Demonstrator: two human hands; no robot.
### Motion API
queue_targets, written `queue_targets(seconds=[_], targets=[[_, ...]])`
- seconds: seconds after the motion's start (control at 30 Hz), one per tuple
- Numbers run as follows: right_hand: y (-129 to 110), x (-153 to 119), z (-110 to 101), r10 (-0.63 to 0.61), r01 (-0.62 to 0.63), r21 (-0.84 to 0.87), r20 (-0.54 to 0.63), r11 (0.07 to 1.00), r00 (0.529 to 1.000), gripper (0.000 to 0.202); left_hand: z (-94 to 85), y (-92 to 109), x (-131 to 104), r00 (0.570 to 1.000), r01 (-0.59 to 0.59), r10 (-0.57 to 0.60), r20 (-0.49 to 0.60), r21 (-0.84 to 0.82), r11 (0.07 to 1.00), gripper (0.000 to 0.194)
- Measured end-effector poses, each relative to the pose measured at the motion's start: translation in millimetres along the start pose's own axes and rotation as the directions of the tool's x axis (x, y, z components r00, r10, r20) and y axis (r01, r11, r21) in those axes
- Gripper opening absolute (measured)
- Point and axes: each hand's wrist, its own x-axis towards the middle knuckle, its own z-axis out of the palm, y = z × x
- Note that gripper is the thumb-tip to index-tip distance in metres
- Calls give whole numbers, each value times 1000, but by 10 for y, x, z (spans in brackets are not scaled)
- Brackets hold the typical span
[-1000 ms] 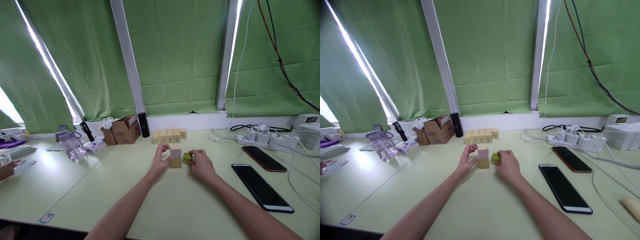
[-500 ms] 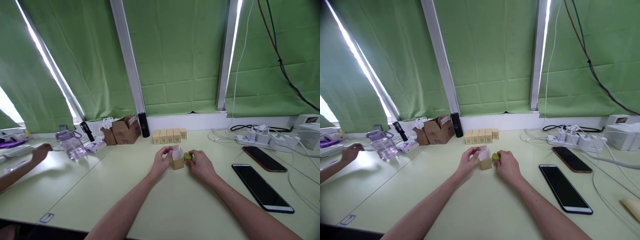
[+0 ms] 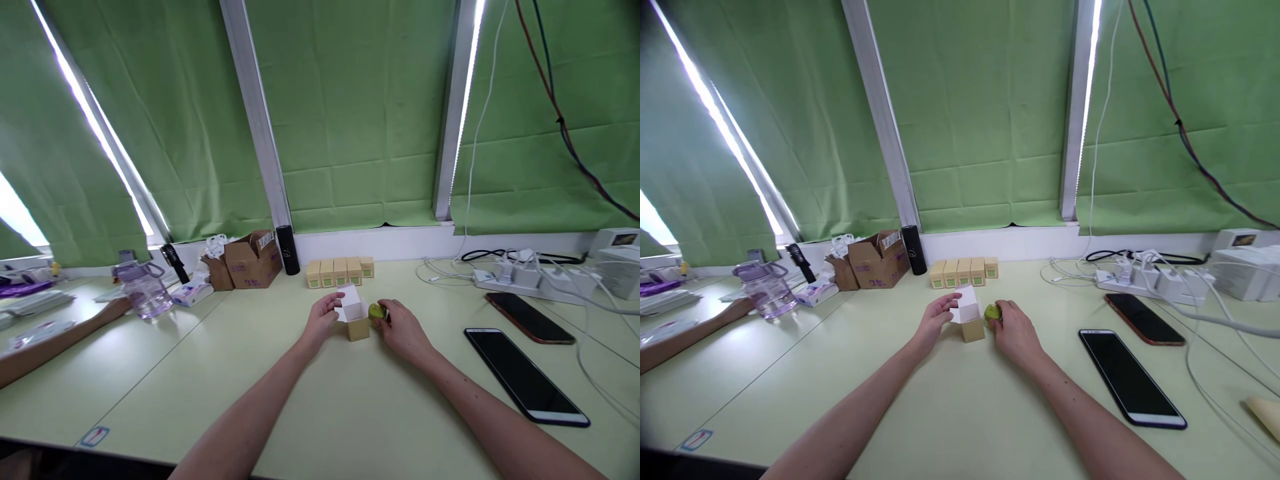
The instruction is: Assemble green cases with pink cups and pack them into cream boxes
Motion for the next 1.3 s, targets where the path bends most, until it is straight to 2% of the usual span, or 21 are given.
queue_targets(seconds=[0.17,0.27,0.4,0.57,0.7,0.97,1.3], targets=[[-54,24,-80,28,24,240,-211,971,977,35,-4,-3,9,999,22,-21,25,-29,999,55],[-131,21,-162,21,109,381,-322,918,946,38,-13,14,1,999,28,-27,46,-32,999,55],[-255,-28,-247,-31,232,488,-384,841,923,38,5,58,-40,995,33,-30,91,-25,999,54],[-346,-99,-247,-156,314,473,-342,823,926,37,76,94,-100,989,5,-5,147,0,1000,53],[-326,-102,-212,-229,333,402,-285,853,931,35,102,87,-113,986,-27,29,166,-16,1000,53],[-231,-63,-254,-295,341,204,-224,918,929,32,79,60,-105,987,15,-11,162,-22,1000,54],[-252,-115,-278,-383,398,59,-177,916,907,41,82,66,-119,983,-6,9,181,-18,1000,53]])
